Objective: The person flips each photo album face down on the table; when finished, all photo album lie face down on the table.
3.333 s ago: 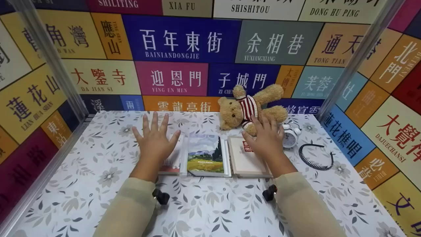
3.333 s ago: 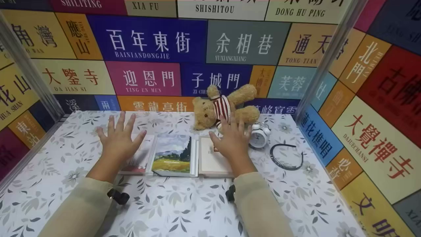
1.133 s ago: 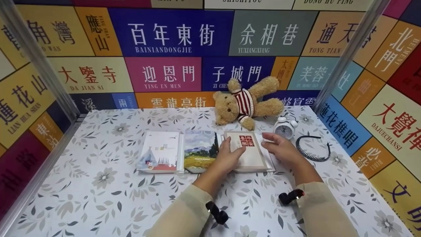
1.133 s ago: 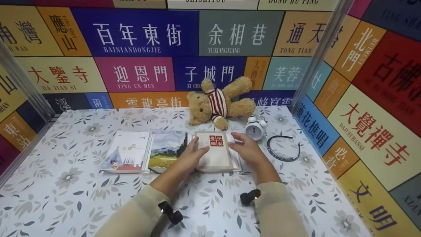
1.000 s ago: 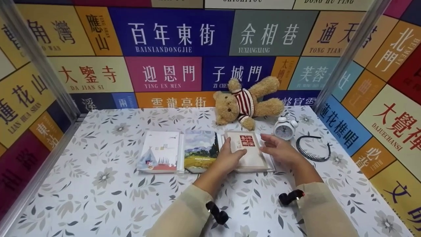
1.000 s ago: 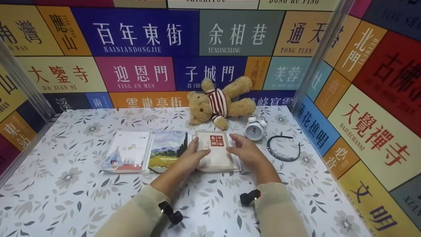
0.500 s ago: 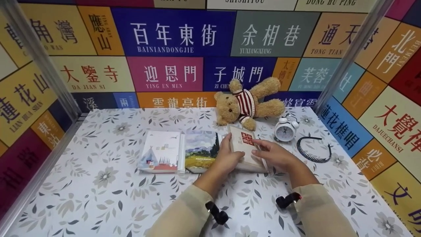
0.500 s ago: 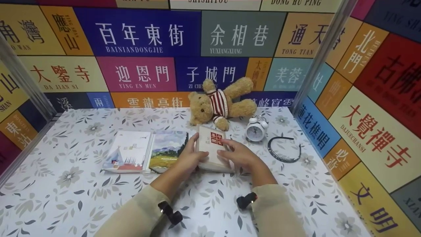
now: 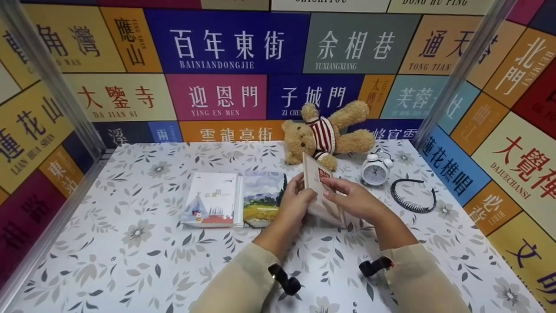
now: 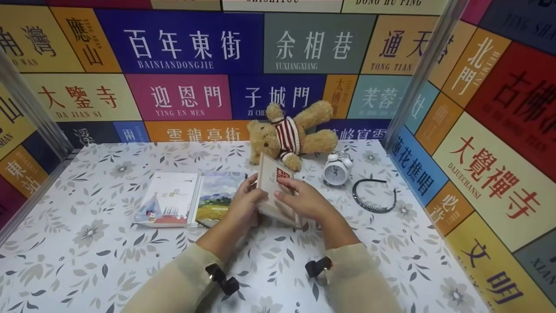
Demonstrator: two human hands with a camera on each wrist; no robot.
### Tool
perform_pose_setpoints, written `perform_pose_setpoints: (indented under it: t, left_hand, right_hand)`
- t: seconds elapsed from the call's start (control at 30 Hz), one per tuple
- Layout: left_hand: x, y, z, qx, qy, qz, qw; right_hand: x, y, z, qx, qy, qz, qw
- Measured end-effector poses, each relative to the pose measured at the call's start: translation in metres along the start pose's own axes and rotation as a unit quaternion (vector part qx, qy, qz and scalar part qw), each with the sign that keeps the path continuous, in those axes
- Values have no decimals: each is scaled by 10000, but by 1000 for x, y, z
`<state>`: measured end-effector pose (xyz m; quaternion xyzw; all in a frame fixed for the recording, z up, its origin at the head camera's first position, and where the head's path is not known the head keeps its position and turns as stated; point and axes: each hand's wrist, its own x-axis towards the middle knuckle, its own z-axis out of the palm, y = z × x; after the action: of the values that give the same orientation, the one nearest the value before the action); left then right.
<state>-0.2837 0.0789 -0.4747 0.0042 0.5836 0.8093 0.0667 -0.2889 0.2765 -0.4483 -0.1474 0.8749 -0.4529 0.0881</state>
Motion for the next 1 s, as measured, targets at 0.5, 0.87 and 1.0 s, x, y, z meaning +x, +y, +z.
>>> perform_pose_setpoints:
  t: [0.5, 0.87, 1.0]
  left_hand:
    - [-5, 8, 0, -53, -1073, 523, 9928]
    - [-4, 4, 0, 670, -1415, 743, 9849]
    - [-5, 1, 0, 1080, -1266, 485, 9849]
  right_hand:
    - [-3, -33, 5, 2090, 316, 67, 9774]
    - [-5, -30, 0, 2604, 841, 446, 9608]
    - [-5, -26, -2, 2591, 1238, 318, 9574]
